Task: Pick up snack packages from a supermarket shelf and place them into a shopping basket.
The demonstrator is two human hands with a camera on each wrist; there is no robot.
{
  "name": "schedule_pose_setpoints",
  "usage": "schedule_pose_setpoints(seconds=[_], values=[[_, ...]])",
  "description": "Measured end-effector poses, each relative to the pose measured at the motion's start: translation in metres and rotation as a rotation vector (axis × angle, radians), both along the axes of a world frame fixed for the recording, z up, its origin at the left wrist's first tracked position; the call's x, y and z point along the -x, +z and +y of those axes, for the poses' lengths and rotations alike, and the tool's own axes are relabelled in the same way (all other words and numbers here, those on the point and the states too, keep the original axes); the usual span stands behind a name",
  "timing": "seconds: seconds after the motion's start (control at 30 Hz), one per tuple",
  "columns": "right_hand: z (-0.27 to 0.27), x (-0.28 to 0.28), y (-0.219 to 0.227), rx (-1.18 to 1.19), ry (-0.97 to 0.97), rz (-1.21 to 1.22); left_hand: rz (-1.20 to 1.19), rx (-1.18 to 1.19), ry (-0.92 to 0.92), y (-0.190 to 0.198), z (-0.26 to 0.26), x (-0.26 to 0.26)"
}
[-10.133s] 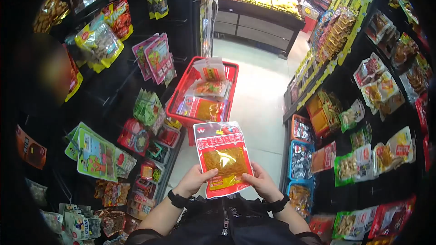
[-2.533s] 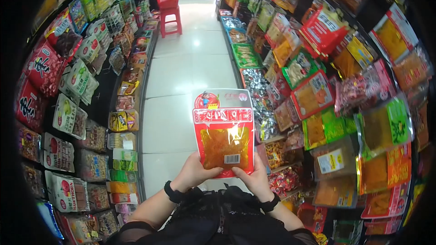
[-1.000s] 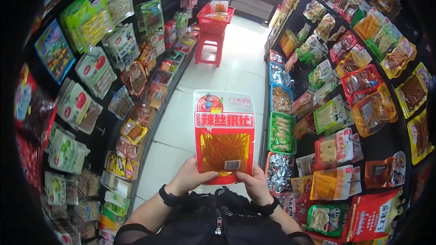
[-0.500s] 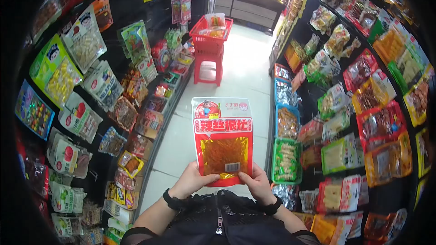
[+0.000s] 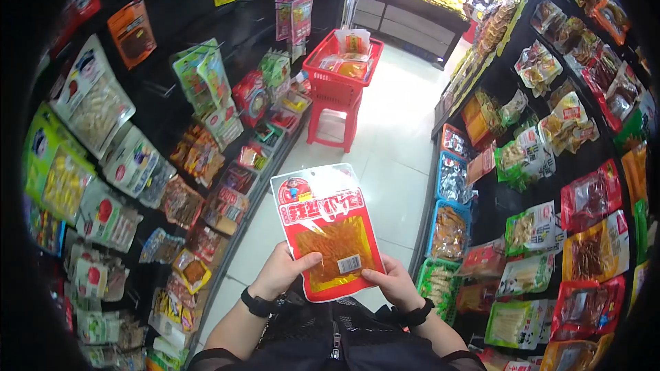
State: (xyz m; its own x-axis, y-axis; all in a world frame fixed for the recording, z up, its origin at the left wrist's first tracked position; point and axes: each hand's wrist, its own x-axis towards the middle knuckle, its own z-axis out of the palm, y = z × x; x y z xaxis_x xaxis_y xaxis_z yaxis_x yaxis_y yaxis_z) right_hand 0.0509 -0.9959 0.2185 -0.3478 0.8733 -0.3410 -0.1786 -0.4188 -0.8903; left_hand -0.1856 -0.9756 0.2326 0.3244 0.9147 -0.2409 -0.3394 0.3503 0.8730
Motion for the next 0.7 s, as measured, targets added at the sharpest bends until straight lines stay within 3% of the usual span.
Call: schedule_pose_setpoints(seconds=[0.2,0.4,0.6,0.7], values=[[0.129,0.005,0.000,0.013,-0.084,0.070,-0.049,-0.022,-0.013,-0.011,0.144,0.003],[0.242,0.000,0.007,0.065,-0.295,0.359,-0.154,-0.012,-0.063,-0.007,0.283,-0.008],[0.329,-0.039,-0.019,0.152,-0.381,0.366,-0.178,0.204,-0.104,-0.035,0.370,-0.055],[0.363,-0.050,-0.016,0.205,-0.419,0.506,-0.166,0.227,-0.142,-0.033,0.399,-0.069]])
